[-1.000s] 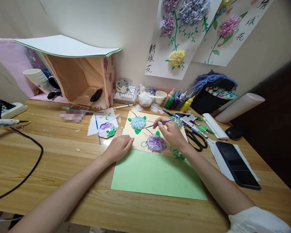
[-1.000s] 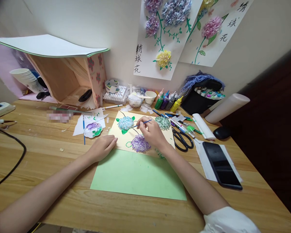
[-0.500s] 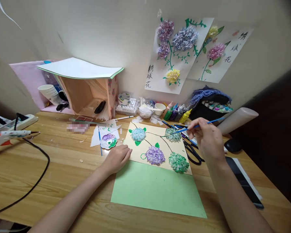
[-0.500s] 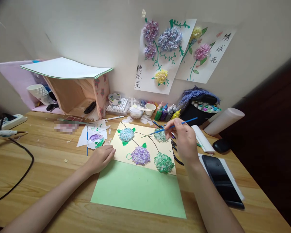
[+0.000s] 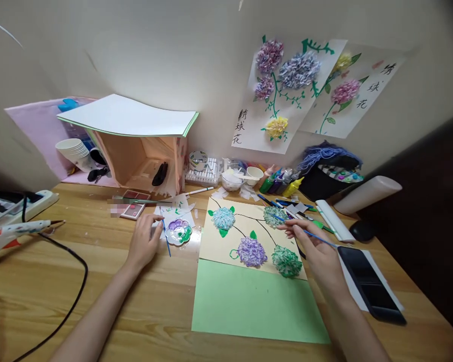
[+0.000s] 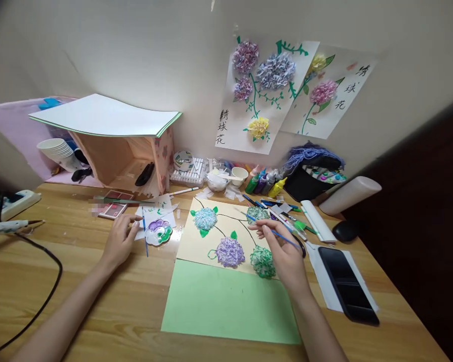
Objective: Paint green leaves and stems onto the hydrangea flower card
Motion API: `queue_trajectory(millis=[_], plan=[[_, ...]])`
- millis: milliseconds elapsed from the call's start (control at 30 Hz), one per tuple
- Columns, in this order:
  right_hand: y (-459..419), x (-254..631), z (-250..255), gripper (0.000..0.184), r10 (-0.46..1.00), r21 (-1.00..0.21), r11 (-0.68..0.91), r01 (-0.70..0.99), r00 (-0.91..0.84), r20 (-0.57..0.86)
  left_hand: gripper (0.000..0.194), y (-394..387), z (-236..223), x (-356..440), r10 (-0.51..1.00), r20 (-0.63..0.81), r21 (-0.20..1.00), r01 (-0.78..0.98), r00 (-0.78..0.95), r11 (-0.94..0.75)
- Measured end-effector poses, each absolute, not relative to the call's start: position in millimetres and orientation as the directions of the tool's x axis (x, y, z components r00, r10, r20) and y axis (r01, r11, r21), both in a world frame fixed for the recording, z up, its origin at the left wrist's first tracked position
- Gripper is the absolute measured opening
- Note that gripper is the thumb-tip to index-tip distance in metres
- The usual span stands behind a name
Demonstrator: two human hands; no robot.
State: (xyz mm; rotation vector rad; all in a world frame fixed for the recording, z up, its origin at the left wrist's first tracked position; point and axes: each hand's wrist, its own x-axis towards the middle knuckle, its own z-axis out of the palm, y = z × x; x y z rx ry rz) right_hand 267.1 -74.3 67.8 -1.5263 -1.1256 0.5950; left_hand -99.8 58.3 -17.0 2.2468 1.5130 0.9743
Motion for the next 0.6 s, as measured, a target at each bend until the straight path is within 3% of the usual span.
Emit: queue_trajectory(millis=[167, 300, 467, 600], plan=[[-51.5, 232.5, 74.9, 0.030, 0.893, -0.894, 0.187, 0.407, 0.309, 0.327, 0.027, 57.5, -18.7, -101.7, 0.898, 0.366, 0.588, 0.688, 0.243, -0.426], [-28.7, 184.2, 82.0, 0.030, 0.886, -0.781, 0.348, 0.518, 0.089, 0.455, 0.030, 61.2, -18.3, -104.6, 0.899, 0.355, 0.566, 0.707, 0.256, -0.424], [-4.3, 137.5, 64.8, 0.026, 0.861, -0.683, 0.491, 0.540, -0.185, 0.473, 0.032, 63.0, -17.1, -107.7, 0.899, 0.366, 0.544, 0.728, 0.242, -0.417], [5.3, 126.5, 43.0, 0.026, 0.847, -0.634, 0.526, 0.567, -0.278, 0.454, 0.034, 60.3, -14.7, -105.9, 0.905, 0.357, 0.575, 0.710, 0.229, -0.407]])
